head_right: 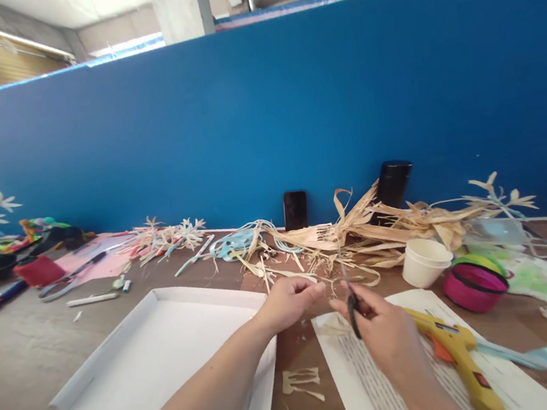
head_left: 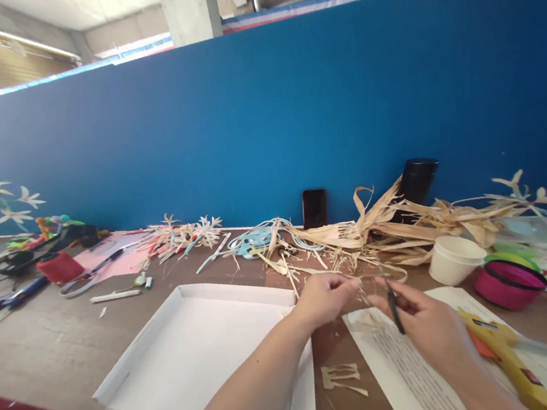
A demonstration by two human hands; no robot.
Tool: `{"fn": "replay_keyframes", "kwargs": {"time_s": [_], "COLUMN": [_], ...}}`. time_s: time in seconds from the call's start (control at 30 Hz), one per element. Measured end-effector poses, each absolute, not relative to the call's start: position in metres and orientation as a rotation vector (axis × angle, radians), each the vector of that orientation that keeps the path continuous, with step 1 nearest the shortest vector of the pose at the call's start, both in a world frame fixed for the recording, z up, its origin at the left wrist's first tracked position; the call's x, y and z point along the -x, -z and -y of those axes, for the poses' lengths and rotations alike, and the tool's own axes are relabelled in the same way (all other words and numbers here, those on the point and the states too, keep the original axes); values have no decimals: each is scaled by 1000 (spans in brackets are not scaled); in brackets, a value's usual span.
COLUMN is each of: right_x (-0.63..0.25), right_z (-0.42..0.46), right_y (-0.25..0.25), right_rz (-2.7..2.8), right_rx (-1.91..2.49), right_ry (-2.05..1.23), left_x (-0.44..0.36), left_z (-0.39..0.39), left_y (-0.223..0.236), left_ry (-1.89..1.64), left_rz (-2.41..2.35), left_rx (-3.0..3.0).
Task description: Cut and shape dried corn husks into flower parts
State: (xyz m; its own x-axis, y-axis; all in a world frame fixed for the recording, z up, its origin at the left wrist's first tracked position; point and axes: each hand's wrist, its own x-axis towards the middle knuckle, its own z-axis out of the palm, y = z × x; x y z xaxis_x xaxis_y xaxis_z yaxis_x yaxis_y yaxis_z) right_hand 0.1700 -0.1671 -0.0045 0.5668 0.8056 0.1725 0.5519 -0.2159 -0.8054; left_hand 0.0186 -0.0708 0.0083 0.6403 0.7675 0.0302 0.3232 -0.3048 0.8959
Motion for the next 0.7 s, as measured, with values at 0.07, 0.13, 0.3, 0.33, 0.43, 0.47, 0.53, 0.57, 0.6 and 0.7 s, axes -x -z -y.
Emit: {"fn": "replay_keyframes", "kwargs": {"time_s": [0.07, 0.13, 0.3, 0.33, 0.43, 0.47, 0.53, 0.57, 0.6, 0.7], "right_x": [-166, -158, -143, -142, -146, -148, -154, -156, -157, -159], "right_z": [166, 165, 165, 165, 165, 165, 165, 165, 165, 165], "right_y": [11, 16, 15, 15, 14, 15, 17, 18, 19, 17], "right_rz": [1253, 1371, 1487, 1465, 1395, 1382, 1359, 1347, 1342, 1386], "right_rx": [2029, 2085, 1889, 1830, 1669, 1630, 1615, 1647, 1696, 1816], "right_ry": [-284, -218, -405, -492, -727, -783, -793, -736, -649, -376], "left_x": [-19, -20, -21, -21, -19, -18, -17, -17, -17, -18], "left_z": [75, 79, 81, 80, 77, 76, 74, 72, 71, 69], "left_y": [-11, -10, 1, 2, 3, 3, 3, 3, 3, 3], "left_ry": [-646, -665, -556, -550, -607, -641, -698, -705, -697, -655], "left_rz": [-773, -736, -974, -1006, -1053, -1060, -1053, -1029, -993, -846], "left_rx": [-1874, -1917, -2081, -2101, -2143, -2158, -2157, -2126, -2077, -1879]}}
